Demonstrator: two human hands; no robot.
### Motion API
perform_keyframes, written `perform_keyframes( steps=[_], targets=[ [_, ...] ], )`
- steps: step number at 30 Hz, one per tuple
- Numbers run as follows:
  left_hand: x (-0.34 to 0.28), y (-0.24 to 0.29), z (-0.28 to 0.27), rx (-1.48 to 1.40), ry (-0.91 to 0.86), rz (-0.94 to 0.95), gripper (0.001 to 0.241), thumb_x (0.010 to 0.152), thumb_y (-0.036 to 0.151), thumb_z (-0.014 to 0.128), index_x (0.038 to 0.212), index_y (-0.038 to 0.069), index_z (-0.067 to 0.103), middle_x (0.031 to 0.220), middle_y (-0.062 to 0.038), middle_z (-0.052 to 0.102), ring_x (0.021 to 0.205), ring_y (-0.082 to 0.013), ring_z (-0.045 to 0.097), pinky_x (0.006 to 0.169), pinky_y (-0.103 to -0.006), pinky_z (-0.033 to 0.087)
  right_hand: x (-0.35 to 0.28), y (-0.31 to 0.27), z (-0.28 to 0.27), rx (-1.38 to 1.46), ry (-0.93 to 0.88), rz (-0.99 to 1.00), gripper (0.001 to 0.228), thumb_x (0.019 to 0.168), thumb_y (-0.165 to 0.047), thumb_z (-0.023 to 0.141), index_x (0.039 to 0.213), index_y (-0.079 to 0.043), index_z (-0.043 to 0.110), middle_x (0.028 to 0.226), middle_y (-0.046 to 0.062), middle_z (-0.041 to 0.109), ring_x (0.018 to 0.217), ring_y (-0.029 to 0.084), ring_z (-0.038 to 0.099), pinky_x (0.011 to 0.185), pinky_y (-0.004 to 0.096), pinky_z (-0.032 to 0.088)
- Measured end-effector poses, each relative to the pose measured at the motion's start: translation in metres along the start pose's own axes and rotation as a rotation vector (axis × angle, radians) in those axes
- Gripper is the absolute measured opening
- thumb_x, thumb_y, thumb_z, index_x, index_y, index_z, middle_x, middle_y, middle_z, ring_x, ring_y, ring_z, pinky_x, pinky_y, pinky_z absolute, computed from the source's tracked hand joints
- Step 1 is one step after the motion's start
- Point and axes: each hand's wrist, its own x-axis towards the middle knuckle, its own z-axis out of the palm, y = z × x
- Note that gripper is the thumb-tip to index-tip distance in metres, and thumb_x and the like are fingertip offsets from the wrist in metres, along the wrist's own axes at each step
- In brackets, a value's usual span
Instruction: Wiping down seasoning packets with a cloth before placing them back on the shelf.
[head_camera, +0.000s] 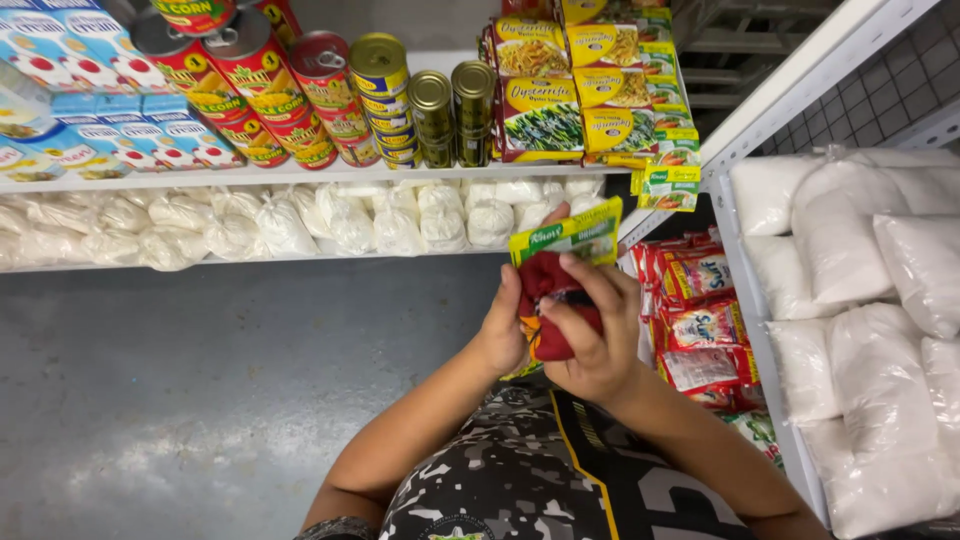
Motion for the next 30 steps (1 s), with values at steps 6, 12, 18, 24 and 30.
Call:
perform_keyframes(
  steps=[6, 12, 18, 24, 30],
  targets=[
    [-0.007, -0.006, -0.017, 0.049, 0.165, -0.198, 0.084, 0.106, 0.064, 0.03, 0.164, 0.003, 0.025, 0.145, -0.026, 0.054, 0.129, -0.0364, 0.058, 0.11, -0.0535, 0.046, 0.022, 0.037, -0.003, -0.037, 0.116, 0.098, 0.028, 0.098, -0.019, 0.074, 0.111, 0.002, 0.062, 0.126, 0.029, 0.065, 0.105, 0.046, 0.063, 0.091, 0.053, 0.051],
    [0.0, 0.01, -0.018, 0.144, 0.11, -0.097, 0.089, 0.102, 0.068, 0.037, 0.167, 0.011, 0.019, 0.151, -0.023, 0.051, 0.137, -0.0303, 0.052, 0.116, -0.0511, 0.041, -0.012, 0.019, 0.008, 0.131, 0.039, 0.163, 0.023, 0.092, -0.016, 0.077, 0.102, 0.0, 0.064, 0.118, 0.026, 0.067, 0.1, 0.044, 0.065, 0.09, 0.052, 0.052],
    [0.005, 0.01, -0.003, 0.197, 0.093, -0.08, 0.088, 0.103, 0.064, 0.041, 0.168, 0.012, 0.012, 0.156, -0.026, 0.042, 0.142, -0.0328, 0.043, 0.119, -0.0551, 0.035, -0.005, 0.027, 0.003, 0.047, 0.039, 0.149, 0.027, 0.087, -0.016, 0.085, 0.1, 0.0, 0.068, 0.115, 0.023, 0.068, 0.097, 0.041, 0.065, 0.088, 0.051, 0.053],
    [0.003, 0.005, -0.01, 0.024, 0.116, 0.007, 0.08, 0.105, 0.051, 0.04, 0.167, 0.007, 0.013, 0.154, -0.037, 0.039, 0.143, -0.0429, 0.042, 0.117, -0.0602, 0.034, 0.0, 0.025, -0.007, 0.093, -0.067, 0.079, 0.024, 0.077, -0.016, 0.089, 0.082, -0.005, 0.069, 0.101, 0.02, 0.069, 0.08, 0.039, 0.064, 0.073, 0.051, 0.054],
    [0.002, -0.013, -0.015, -0.025, 0.096, -0.021, 0.076, 0.106, 0.047, 0.041, 0.167, 0.012, 0.014, 0.159, -0.03, 0.036, 0.147, -0.0403, 0.038, 0.121, -0.0587, 0.03, 0.012, 0.021, -0.008, 0.11, -0.004, 0.184, 0.037, 0.09, -0.028, 0.079, 0.07, -0.004, 0.059, 0.092, 0.017, 0.069, 0.076, 0.037, 0.065, 0.071, 0.046, 0.052]
  ],
)
